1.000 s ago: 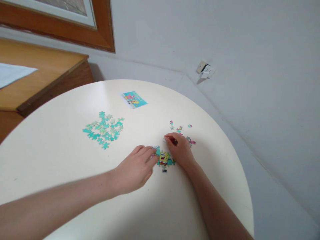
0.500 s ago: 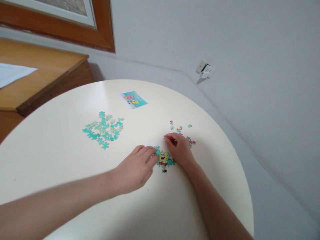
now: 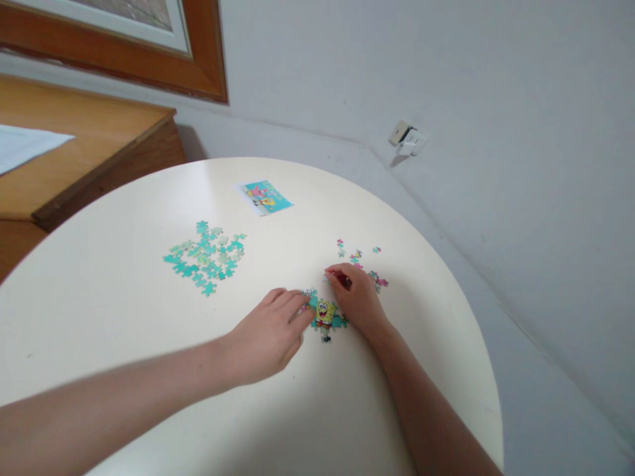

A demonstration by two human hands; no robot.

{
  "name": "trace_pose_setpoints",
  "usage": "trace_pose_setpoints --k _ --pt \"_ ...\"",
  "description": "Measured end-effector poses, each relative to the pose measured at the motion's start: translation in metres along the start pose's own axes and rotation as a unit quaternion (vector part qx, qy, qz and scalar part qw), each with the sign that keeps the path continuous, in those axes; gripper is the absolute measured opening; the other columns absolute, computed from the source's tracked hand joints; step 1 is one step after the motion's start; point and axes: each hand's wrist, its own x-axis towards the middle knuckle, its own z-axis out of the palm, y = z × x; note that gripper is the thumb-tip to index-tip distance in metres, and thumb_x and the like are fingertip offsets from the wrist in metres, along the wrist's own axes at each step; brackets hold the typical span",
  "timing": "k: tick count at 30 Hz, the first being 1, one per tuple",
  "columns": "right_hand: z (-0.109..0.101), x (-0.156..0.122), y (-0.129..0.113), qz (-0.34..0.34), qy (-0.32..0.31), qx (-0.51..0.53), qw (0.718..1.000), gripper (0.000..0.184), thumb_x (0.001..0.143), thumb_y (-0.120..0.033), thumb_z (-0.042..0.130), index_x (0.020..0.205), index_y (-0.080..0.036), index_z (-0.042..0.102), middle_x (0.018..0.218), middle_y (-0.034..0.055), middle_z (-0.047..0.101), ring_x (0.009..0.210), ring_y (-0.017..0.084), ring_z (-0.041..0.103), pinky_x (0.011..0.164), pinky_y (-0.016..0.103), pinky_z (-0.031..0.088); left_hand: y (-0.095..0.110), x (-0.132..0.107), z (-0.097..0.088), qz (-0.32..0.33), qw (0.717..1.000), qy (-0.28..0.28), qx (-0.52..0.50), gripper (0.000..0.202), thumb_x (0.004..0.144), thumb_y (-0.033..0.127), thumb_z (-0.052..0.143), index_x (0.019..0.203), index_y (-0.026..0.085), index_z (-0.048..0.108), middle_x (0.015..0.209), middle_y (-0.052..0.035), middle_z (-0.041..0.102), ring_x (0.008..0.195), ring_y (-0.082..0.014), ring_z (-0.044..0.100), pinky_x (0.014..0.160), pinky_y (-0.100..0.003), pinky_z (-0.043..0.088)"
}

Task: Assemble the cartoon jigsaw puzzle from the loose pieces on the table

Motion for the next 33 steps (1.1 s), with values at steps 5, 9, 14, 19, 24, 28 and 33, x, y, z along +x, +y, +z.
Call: trace_pose_setpoints --k 5,9,14,19,24,28,33 --pt "0.0001 -0.0005 0.0004 0.0 0.0 0.001 1.0 0.016 0.08 -0.022 0.052 0.079 -0.017 0.066 0.069 0.0032 0.067 0.062 0.014 0.056 0.063 0.027 0.045 0.0001 0.0001 -0.0004 -0.001 1.0 0.0 -0.002 0.028 0.086 0.01 0.037 0.105 0.01 0.057 0.112 -0.0146 0.058 0.105 -0.0262 0.051 0.092 -0.042 0.041" --pt "0.0 -0.0001 0.0001 0.002 -0.001 0.003 1.0 0.015 0.08 -0.023 0.052 0.078 -0.018 0.066 0.069 0.0029 0.067 0.062 0.014 0.056 0.064 0.028 0.045 0.0 -0.0004 -0.0016 -0.002 1.0 0.002 0.001 0.027 0.086 0.01 0.037 0.106 0.011 0.056 0.112 -0.0144 0.058 0.106 -0.0258 0.051 0.092 -0.041 0.041" --pt "-0.0004 0.0002 -0.0007 0.001 -0.009 0.01 1.0 0.015 0.08 -0.023 0.052 0.078 -0.019 0.066 0.069 0.0029 0.067 0.062 0.015 0.057 0.063 0.028 0.045 0.0 -0.0007 -0.0015 -0.002 1.0 0.003 -0.001 0.027 0.087 0.01 0.037 0.105 0.01 0.056 0.112 -0.0149 0.058 0.105 -0.0258 0.052 0.092 -0.042 0.041" --pt "-0.0002 0.0003 -0.0008 -0.002 -0.008 0.011 1.0 0.014 0.079 -0.023 0.052 0.077 -0.019 0.066 0.069 0.0026 0.067 0.062 0.015 0.057 0.064 0.028 0.046 0.0002 -0.0004 -0.0008 0.001 1.0 0.006 0.002 0.027 0.086 0.01 0.037 0.105 0.01 0.056 0.112 -0.0155 0.058 0.105 -0.0257 0.052 0.092 -0.042 0.042" --pt "-0.0004 -0.0001 -0.0008 -0.002 -0.005 0.005 1.0 0.014 0.08 -0.022 0.052 0.078 -0.018 0.066 0.07 0.0032 0.067 0.063 0.015 0.057 0.065 0.029 0.045 0.0007 0.0 -0.0011 -0.001 1.0 0.001 -0.003 0.027 0.086 0.01 0.038 0.105 0.01 0.057 0.113 -0.0154 0.058 0.105 -0.0261 0.051 0.093 -0.042 0.041" --pt "0.0001 -0.0001 0.0003 -0.001 -0.008 0.004 1.0 0.015 0.08 -0.022 0.052 0.078 -0.018 0.066 0.07 0.0031 0.067 0.062 0.014 0.057 0.064 0.028 0.045 0.0007 0.0 -0.0014 -0.002 1.0 0.002 -0.002 0.027 0.086 0.011 0.038 0.105 0.01 0.057 0.113 -0.0153 0.058 0.106 -0.026 0.051 0.093 -0.043 0.042" --pt "0.0008 0.0002 0.001 -0.006 -0.005 0.002 1.0 0.015 0.08 -0.023 0.051 0.077 -0.018 0.066 0.069 0.0028 0.067 0.062 0.015 0.056 0.064 0.028 0.045 0.0002 -0.0002 -0.0016 -0.003 1.0 0.005 -0.006 0.027 0.086 0.01 0.037 0.105 0.011 0.056 0.113 -0.0149 0.058 0.105 -0.0254 0.052 0.092 -0.042 0.042"
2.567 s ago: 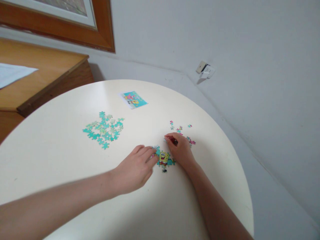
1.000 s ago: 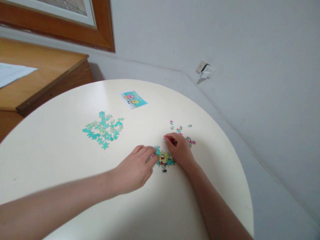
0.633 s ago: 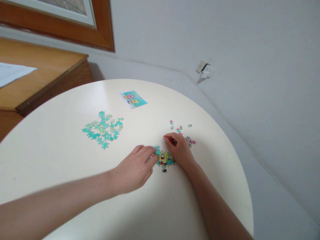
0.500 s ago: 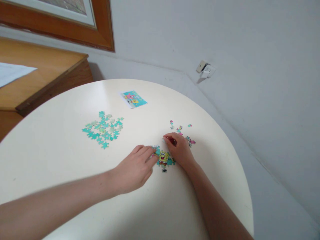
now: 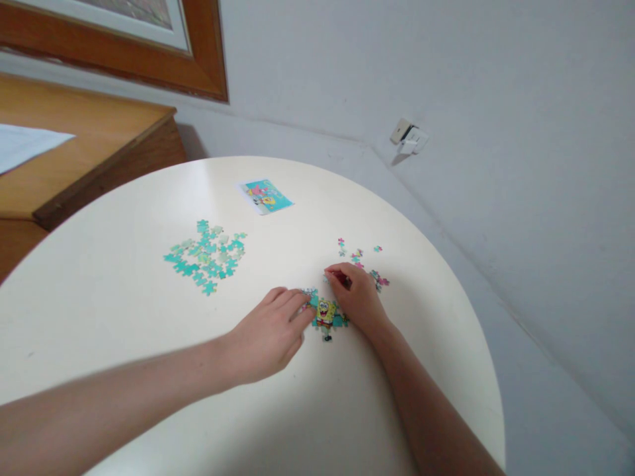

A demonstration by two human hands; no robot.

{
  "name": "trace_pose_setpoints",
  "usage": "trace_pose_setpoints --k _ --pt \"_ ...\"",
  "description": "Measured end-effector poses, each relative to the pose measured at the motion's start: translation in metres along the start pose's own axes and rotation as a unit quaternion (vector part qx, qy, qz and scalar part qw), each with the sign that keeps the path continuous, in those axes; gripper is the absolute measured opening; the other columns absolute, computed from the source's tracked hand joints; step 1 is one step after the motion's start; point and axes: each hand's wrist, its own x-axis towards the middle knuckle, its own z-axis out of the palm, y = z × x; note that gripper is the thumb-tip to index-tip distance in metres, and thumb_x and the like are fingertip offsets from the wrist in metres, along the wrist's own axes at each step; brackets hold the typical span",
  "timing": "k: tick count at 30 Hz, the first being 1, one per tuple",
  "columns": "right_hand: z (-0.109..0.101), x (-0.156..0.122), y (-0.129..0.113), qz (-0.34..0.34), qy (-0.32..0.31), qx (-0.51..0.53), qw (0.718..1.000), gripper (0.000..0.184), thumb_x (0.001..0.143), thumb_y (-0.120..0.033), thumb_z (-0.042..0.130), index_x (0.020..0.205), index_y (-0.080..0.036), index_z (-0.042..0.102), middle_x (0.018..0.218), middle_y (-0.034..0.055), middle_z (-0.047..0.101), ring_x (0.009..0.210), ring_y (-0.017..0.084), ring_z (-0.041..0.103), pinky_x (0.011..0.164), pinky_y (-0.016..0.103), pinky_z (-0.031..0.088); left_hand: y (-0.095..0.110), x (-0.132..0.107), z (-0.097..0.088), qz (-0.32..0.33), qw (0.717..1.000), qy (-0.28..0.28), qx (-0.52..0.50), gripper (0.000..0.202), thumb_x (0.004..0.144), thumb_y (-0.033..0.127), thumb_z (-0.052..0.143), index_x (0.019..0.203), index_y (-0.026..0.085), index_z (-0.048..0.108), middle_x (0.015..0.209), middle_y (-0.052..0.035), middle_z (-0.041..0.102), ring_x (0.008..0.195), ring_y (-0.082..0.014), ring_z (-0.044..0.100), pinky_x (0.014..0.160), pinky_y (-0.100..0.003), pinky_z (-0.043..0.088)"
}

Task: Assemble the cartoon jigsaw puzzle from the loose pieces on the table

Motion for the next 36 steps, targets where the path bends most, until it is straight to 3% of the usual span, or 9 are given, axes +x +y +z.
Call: trace_pose_setpoints --k 36 --pt "0.0007 0.0 0.0014 -0.013 0.003 -0.01 1.0 0.017 0.082 -0.022 0.051 0.076 -0.018 0.067 0.072 0.0042 0.069 0.064 0.016 0.058 0.064 0.029 0.044 -0.0014 0.0004 0.003 0.004 1.0 0.012 -0.003 0.026 0.086 0.01 0.038 0.104 0.009 0.057 0.112 -0.0151 0.058 0.104 -0.0263 0.052 0.092 -0.042 0.042"
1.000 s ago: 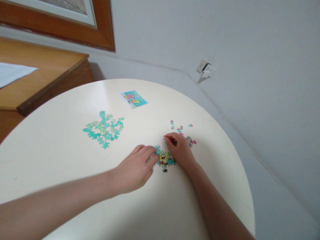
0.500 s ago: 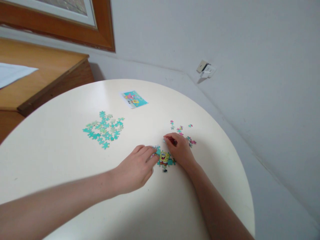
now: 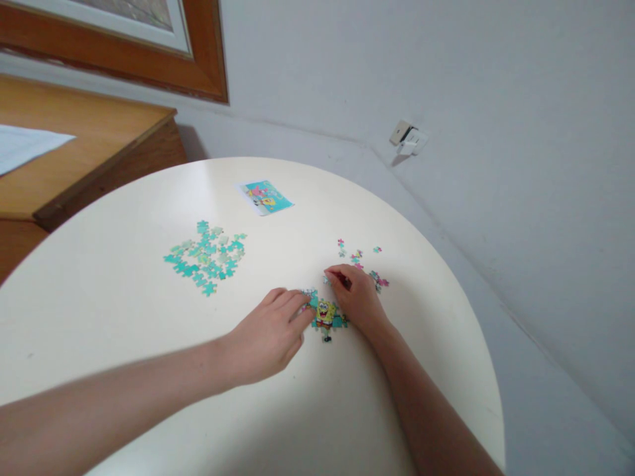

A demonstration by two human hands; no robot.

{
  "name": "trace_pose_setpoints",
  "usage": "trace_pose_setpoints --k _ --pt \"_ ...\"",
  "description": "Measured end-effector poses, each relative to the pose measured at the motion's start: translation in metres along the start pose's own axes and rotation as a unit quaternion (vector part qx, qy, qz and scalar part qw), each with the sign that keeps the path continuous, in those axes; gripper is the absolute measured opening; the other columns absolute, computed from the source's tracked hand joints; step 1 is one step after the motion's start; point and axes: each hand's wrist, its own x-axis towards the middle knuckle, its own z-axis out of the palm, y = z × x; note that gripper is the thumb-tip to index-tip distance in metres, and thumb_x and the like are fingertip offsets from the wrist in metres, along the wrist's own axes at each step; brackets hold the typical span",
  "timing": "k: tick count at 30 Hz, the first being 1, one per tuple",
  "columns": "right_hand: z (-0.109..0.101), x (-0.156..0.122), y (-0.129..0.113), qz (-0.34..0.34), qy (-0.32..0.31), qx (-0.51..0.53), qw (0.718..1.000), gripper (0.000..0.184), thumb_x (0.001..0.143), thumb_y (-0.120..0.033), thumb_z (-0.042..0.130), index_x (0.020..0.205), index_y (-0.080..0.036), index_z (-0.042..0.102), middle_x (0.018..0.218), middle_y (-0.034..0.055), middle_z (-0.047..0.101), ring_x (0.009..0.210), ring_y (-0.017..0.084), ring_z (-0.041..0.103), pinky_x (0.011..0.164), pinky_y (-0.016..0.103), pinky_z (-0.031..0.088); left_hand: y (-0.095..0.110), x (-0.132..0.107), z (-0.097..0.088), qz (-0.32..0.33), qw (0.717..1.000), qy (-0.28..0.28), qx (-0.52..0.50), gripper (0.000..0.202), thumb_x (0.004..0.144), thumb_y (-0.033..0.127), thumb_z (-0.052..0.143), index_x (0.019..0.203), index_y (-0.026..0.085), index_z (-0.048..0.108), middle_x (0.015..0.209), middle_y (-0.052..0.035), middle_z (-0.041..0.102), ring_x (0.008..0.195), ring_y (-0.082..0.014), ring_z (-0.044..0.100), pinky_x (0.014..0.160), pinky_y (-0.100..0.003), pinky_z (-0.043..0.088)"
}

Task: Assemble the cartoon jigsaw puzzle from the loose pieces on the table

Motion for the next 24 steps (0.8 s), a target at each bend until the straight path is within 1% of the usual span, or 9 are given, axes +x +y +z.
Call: trace_pose_setpoints --k 6,16,24 --pt "0.0012 -0.0003 0.0022 -0.006 0.008 0.007 1.0 0.016 0.082 -0.022 0.052 0.078 -0.018 0.067 0.075 0.0049 0.07 0.068 0.017 0.06 0.066 0.03 0.046 0.0003 -0.001 -0.0001 -0.003 1.0 -0.006 -0.005 0.027 0.086 0.01 0.038 0.104 0.01 0.057 0.111 -0.0145 0.058 0.104 -0.0261 0.052 0.092 -0.042 0.042" --pt "0.0002 -0.0003 0.0029 -0.013 0.012 0.013 1.0 0.017 0.082 -0.02 0.05 0.079 -0.02 0.067 0.079 0.0052 0.071 0.074 0.019 0.062 0.071 0.032 0.048 0.0004 -0.001 0.0 -0.001 1.0 -0.002 0.001 0.026 0.086 0.01 0.038 0.104 0.011 0.056 0.112 -0.0138 0.058 0.105 -0.0256 0.051 0.092 -0.042 0.042" --pt "0.0013 -0.0017 0.0051 -0.022 0.023 0.019 0.999 0.022 0.083 -0.019 0.047 0.089 -0.021 0.068 0.087 0.0052 0.072 0.079 0.018 0.063 0.074 0.033 0.05 0.0004 -0.0007 -0.0003 0.0 1.0 -0.003 -0.011 0.026 0.086 0.01 0.038 0.104 0.011 0.057 0.111 -0.0132 0.059 0.105 -0.0249 0.052 0.092 -0.041 0.041"
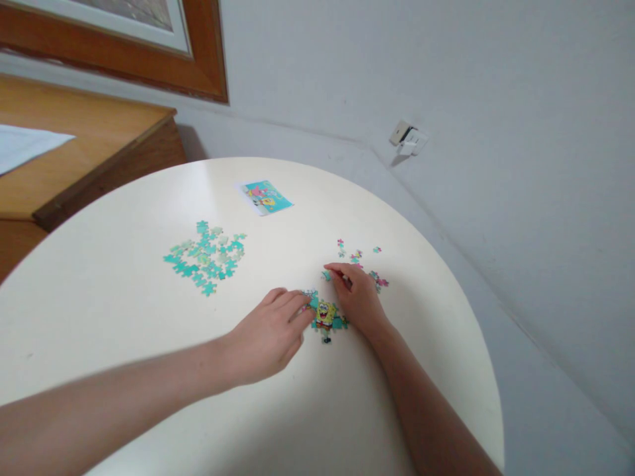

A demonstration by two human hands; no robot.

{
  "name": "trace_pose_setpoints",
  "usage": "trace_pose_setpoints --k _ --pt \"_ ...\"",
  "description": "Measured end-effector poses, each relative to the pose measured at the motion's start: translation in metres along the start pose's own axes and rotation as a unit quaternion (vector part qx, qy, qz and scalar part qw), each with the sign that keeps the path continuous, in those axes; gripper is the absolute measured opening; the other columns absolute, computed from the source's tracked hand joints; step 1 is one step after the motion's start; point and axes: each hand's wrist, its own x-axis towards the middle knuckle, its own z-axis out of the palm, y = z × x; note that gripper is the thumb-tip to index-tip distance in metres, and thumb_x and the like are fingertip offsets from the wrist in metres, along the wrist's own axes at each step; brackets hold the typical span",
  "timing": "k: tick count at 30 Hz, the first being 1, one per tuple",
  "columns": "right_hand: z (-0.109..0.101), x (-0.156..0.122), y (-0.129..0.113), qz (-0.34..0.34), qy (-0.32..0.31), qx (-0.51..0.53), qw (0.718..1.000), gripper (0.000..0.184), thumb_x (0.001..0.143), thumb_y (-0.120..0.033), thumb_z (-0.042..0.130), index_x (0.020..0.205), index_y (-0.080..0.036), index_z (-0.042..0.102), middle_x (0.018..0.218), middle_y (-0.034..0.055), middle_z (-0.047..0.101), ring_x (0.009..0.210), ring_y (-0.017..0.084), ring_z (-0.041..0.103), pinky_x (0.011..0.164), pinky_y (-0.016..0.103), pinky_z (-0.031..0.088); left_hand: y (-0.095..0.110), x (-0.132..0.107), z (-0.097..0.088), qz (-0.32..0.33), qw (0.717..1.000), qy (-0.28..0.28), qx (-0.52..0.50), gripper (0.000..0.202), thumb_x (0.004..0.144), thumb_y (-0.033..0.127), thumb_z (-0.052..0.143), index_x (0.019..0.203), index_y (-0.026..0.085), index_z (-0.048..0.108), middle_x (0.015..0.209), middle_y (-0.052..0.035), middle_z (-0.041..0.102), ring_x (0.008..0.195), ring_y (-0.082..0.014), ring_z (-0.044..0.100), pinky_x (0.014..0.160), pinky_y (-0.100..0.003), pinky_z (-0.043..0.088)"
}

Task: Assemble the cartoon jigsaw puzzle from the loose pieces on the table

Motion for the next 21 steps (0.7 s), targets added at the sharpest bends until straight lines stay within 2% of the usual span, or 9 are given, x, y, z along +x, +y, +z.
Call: trace_pose_setpoints --k 11,21 --pt "-0.002 0.0 -0.01 -0.044 -0.017 -0.016 0.999 0.02 0.082 -0.014 0.053 0.087 -0.023 0.07 0.084 0.0033 0.073 0.08 0.018 0.064 0.078 0.034 0.048 -0.001 -0.001 0.001 0.008 1.0 -0.004 -0.005 0.03 0.085 0.009 0.038 0.107 0.012 0.058 0.113 -0.0126 0.06 0.108 -0.024 0.052 0.096 -0.042 0.04" --pt "-0.001 -0.001 -0.009 -0.037 -0.018 -0.023 0.999 0.019 0.083 -0.015 0.053 0.087 -0.023 0.07 0.084 0.0033 0.073 0.081 0.019 0.064 0.079 0.035 0.048 0.0 0.0 0.0 0.007 1.0 -0.01 -0.008 0.03 0.085 0.008 0.037 0.107 0.011 0.058 0.112 -0.0133 0.06 0.108 -0.025 0.052 0.095 -0.043 0.041"
